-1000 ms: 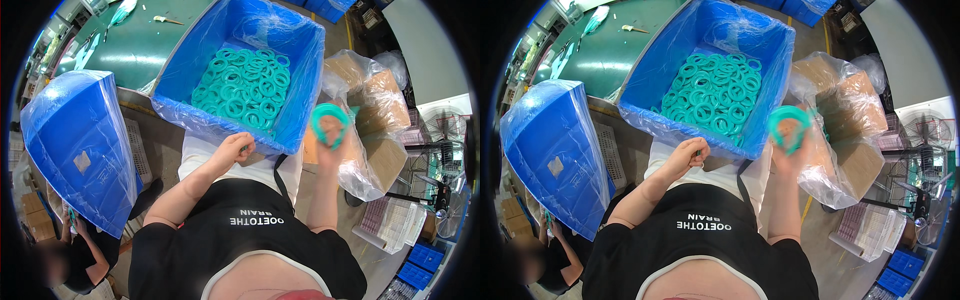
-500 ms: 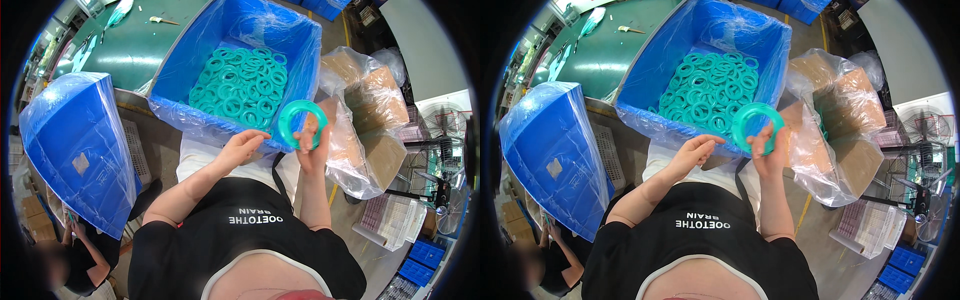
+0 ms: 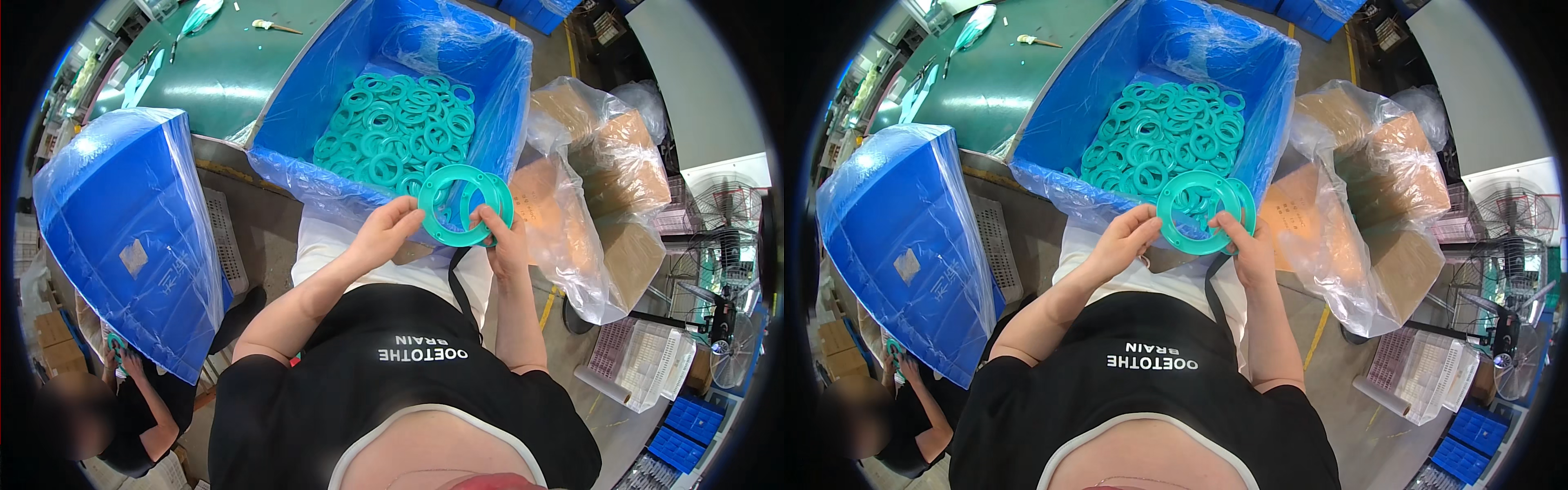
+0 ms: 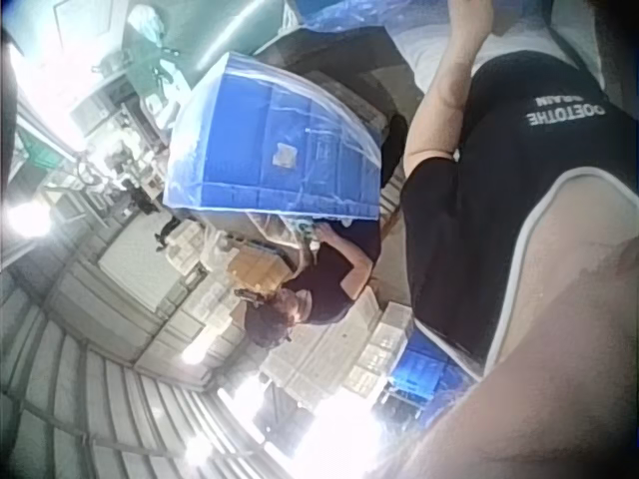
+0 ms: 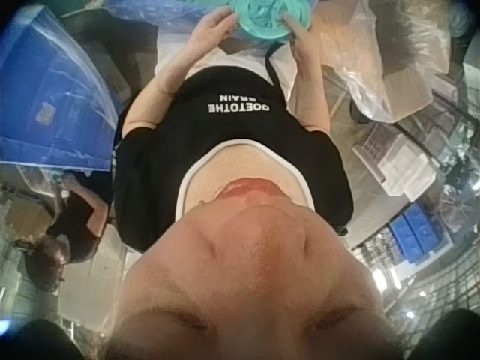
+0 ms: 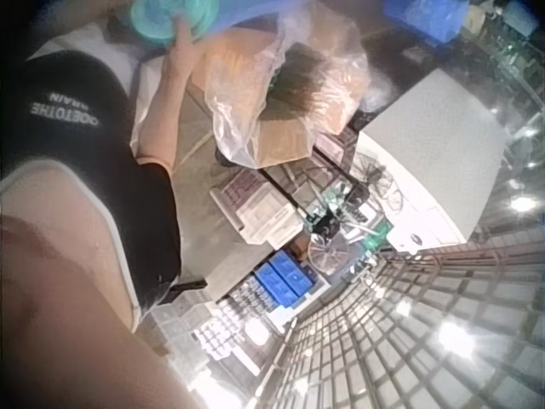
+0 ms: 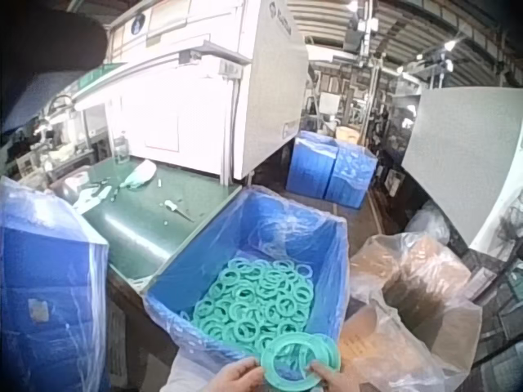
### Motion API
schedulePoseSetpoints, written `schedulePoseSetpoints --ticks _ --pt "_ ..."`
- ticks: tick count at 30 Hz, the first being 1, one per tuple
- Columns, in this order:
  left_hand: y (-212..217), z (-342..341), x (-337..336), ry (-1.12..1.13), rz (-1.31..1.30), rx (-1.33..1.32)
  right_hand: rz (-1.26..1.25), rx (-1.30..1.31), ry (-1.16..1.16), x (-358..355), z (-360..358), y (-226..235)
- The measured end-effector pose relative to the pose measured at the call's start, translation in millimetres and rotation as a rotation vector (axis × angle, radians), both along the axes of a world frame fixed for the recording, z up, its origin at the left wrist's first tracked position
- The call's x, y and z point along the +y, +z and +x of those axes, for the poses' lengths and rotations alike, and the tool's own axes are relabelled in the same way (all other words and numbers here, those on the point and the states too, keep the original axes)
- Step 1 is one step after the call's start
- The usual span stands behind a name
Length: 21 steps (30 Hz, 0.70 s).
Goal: Sorting green plastic rings from a large blue bin into stacks or smaller batches for inspection.
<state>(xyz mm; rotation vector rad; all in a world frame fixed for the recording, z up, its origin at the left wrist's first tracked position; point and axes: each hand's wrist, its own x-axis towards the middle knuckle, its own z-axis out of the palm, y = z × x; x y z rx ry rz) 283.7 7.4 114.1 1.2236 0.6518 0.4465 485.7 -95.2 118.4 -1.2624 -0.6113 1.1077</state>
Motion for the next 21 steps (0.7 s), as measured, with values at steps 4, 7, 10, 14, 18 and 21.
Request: schedulePoseSetpoints --ticks 4,7,10,14,18,21 --pt "0 -6 4 -0.122 -0.295 -0.181 -0.011 0.031 -0.007 1 -12 5" --pt "-3 -5 5 -0.116 -0.329 -0.249 -0.050 -0.009 -0.024 -1 -19 6" --pt "-10 5 0 0.053 -0.046 -0.073 -0.071 -0.153 0.003 -2 -24 5" --pt "-21 5 -2 0.199 0.417 0.037 -0.065 -0.170 -0.027 1 -26 6" --pt "-9 0 1 0.233 0.753 0.214 -0.102 -0.161 -0.016 -3 -28 5" --pt "-12 5 7 0.284 0.923 0.225 -0.089 -0.146 0.017 -3 -32 7"
